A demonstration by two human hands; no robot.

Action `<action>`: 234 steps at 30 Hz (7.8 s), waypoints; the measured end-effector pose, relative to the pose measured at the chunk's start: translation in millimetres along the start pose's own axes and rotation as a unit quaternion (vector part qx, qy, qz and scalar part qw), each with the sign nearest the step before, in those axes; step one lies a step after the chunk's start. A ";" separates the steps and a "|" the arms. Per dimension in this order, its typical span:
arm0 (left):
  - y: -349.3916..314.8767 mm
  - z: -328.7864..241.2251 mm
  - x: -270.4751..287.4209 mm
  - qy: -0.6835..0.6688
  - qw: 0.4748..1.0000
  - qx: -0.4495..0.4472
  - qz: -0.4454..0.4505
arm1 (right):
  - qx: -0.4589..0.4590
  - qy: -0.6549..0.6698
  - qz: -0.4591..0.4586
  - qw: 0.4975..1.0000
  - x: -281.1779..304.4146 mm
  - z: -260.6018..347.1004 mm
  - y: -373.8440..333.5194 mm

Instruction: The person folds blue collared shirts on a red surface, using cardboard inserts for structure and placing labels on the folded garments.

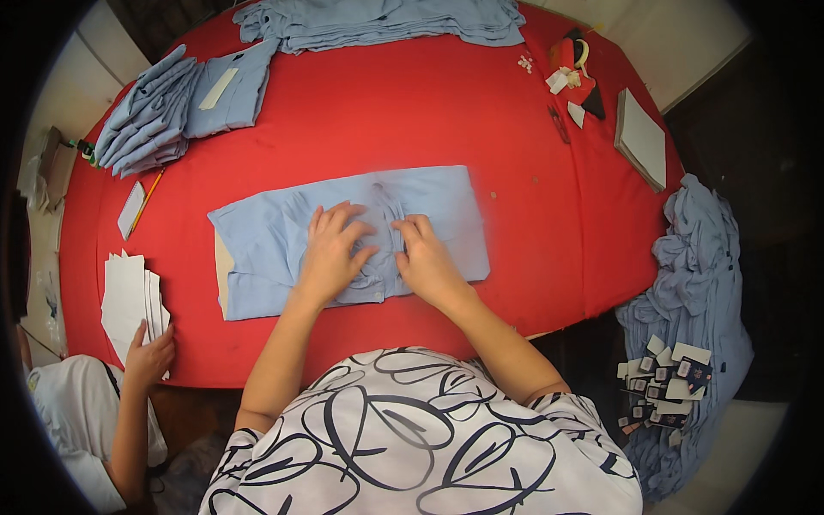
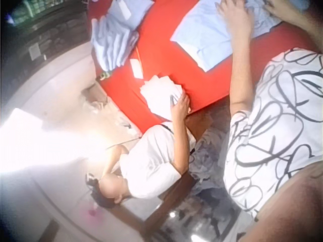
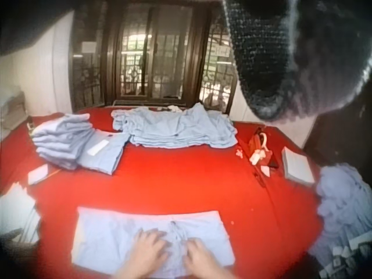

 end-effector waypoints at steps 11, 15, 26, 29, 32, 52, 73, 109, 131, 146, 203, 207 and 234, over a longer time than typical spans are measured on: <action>-4.0 18.6 -9.6 0.029 0.997 0.027 -0.067 | -0.012 0.046 -0.078 0.996 33.4 -18.5 10.9; -3.3 -3.7 3.5 0.011 0.993 -0.027 -0.115 | -0.079 -0.047 -0.180 0.979 83.5 -58.6 11.4; 5.6 -5.8 -43.1 0.076 0.994 -0.018 0.076 | 0.139 -0.112 -0.174 0.968 24.3 -66.0 20.1; 6.5 -4.7 -43.4 0.070 0.995 -0.017 0.076 | 0.049 -0.048 -0.159 0.985 25.1 -67.5 28.2; 6.0 -4.5 -41.6 0.072 0.994 -0.007 0.082 | 0.035 -0.148 -0.155 0.976 19.8 -45.3 31.3; 3.7 -14.2 -3.8 -0.087 0.995 0.037 -0.036 | -0.150 0.220 -0.016 0.964 74.6 -30.3 21.4; -114.3 164.2 145.5 0.047 0.846 0.502 -0.174 | -0.192 0.382 0.189 0.884 -67.0 43.8 23.9; -90.8 -26.3 -31.4 -0.287 0.828 0.437 -0.201 | 0.229 -0.241 0.004 0.943 -32.8 6.6 33.5; -62.6 4.1 6.5 -0.058 0.892 0.409 -0.185 | 0.279 -0.135 0.038 0.950 -14.0 -28.9 -71.1; -78.6 -1.3 12.6 -0.018 0.871 0.477 -0.114 | 0.369 -0.243 0.131 0.888 14.7 -16.3 -64.5; 21.0 83.9 2.6 -0.166 0.911 0.353 -0.133 | -0.048 0.259 0.179 0.948 32.8 -89.3 142.0; 55.2 53.0 20.4 -0.117 0.929 0.311 -0.165 | -0.010 0.075 0.077 0.994 41.6 -77.2 133.5; 42.2 109.7 -4.8 -0.174 0.947 0.265 -0.056 | -0.010 -0.159 -0.086 0.983 58.0 -44.7 83.6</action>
Point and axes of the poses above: each hand's wrist, its own y-axis towards the middle knuckle, its own x-axis out of the back of the hand, z = x × y, the point moved 3 cm from there along y, towards the middle knuckle, and after that the axes turned 3 degrees about -z, right-handed, at the moved point
